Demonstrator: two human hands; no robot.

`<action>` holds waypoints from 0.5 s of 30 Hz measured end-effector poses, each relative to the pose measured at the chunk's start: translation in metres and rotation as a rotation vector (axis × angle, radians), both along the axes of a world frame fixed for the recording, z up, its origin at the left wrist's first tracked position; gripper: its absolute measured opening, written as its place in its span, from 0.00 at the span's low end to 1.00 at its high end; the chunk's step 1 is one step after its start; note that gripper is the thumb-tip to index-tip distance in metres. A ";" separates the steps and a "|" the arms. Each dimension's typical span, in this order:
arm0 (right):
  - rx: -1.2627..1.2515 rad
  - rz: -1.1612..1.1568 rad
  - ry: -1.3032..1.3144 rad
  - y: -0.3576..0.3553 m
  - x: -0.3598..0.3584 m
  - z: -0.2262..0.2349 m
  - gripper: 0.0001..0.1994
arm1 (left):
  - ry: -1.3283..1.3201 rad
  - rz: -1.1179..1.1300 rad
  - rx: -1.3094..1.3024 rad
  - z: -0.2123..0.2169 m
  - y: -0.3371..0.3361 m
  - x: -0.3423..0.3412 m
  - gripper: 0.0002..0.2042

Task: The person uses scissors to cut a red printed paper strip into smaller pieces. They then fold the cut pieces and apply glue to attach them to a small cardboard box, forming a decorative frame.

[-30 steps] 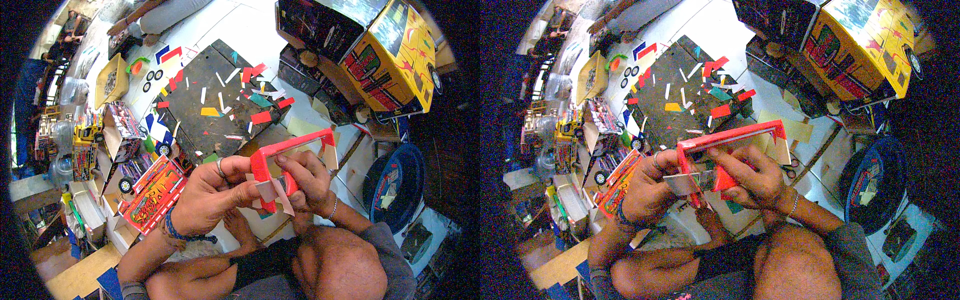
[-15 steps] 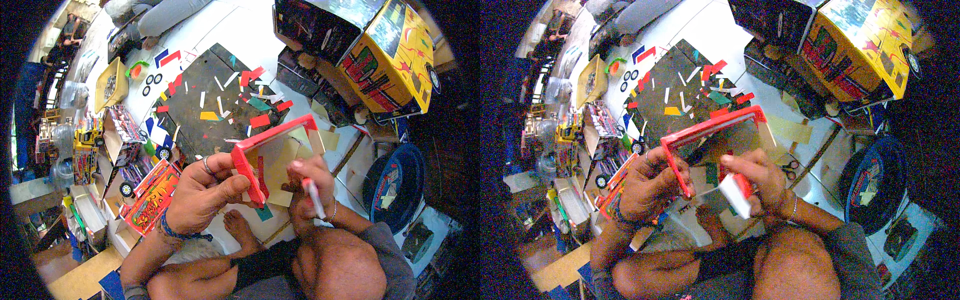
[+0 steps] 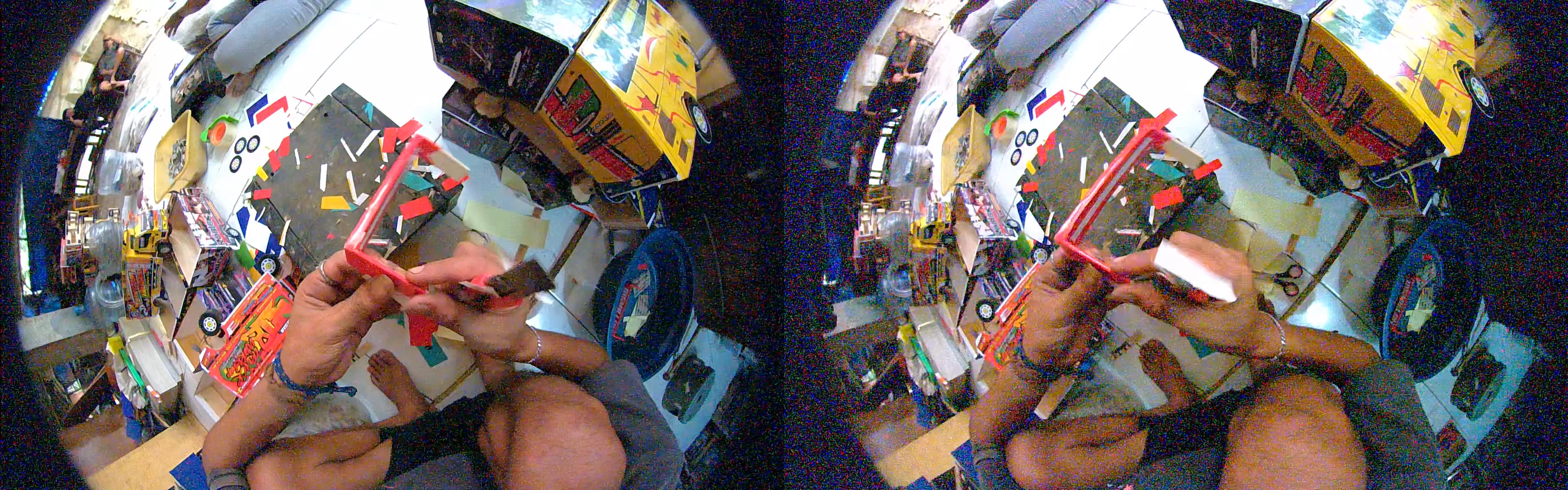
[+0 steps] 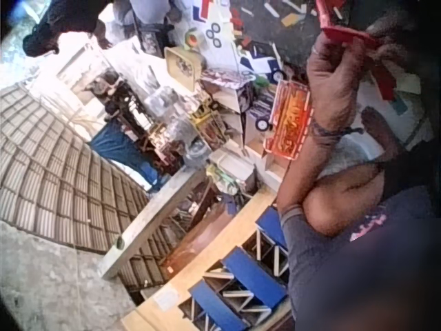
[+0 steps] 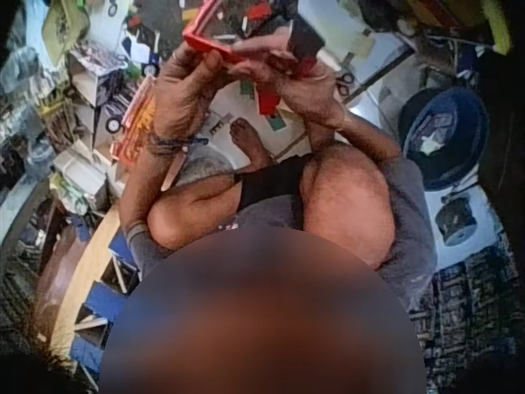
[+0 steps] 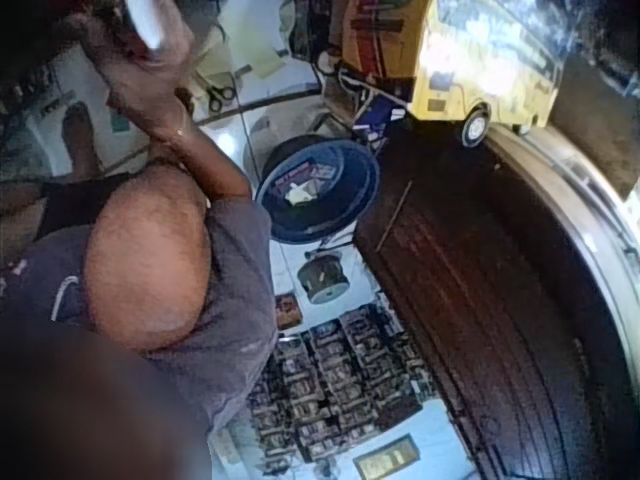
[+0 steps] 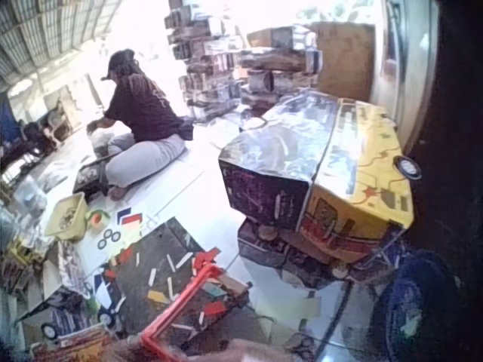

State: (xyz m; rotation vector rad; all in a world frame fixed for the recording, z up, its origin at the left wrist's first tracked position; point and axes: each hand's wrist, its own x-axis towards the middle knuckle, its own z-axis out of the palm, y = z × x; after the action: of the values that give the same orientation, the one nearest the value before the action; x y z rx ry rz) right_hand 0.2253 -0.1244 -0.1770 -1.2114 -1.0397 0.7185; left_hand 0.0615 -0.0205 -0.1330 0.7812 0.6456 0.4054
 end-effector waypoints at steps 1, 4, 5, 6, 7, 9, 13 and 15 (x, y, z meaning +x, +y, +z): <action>0.029 -0.028 -0.078 0.000 0.001 -0.003 0.16 | -0.007 0.034 -0.026 -0.001 -0.002 0.001 0.11; 0.152 -0.132 -0.118 0.003 -0.002 -0.017 0.14 | 0.041 0.051 -0.089 -0.005 -0.005 0.004 0.11; 0.203 -0.168 -0.112 0.004 -0.004 -0.022 0.14 | 0.062 0.044 -0.087 -0.006 -0.006 0.005 0.11; 0.227 -0.180 -0.067 0.005 -0.005 -0.026 0.13 | 0.083 0.040 -0.086 -0.007 -0.006 0.005 0.11; 0.248 -0.193 -0.033 0.005 -0.006 -0.030 0.13 | 0.107 0.051 -0.107 -0.008 -0.007 0.006 0.10; 0.350 -0.263 -0.150 0.009 -0.006 -0.036 0.19 | 0.106 0.038 -0.085 -0.009 -0.007 0.007 0.11; 0.355 -0.309 -0.145 0.010 -0.006 -0.034 0.24 | 0.082 0.034 -0.051 -0.010 -0.009 0.007 0.12; 0.231 -0.285 -0.231 0.003 -0.001 -0.028 0.24 | 0.106 0.035 -0.063 -0.010 -0.010 0.006 0.12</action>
State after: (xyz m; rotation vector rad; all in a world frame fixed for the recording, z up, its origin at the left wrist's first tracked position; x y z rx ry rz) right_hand 0.2238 -0.1214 -0.2046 -1.2266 -1.0772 0.2333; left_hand 0.0674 -0.0303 -0.1430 0.7357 0.7684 0.3755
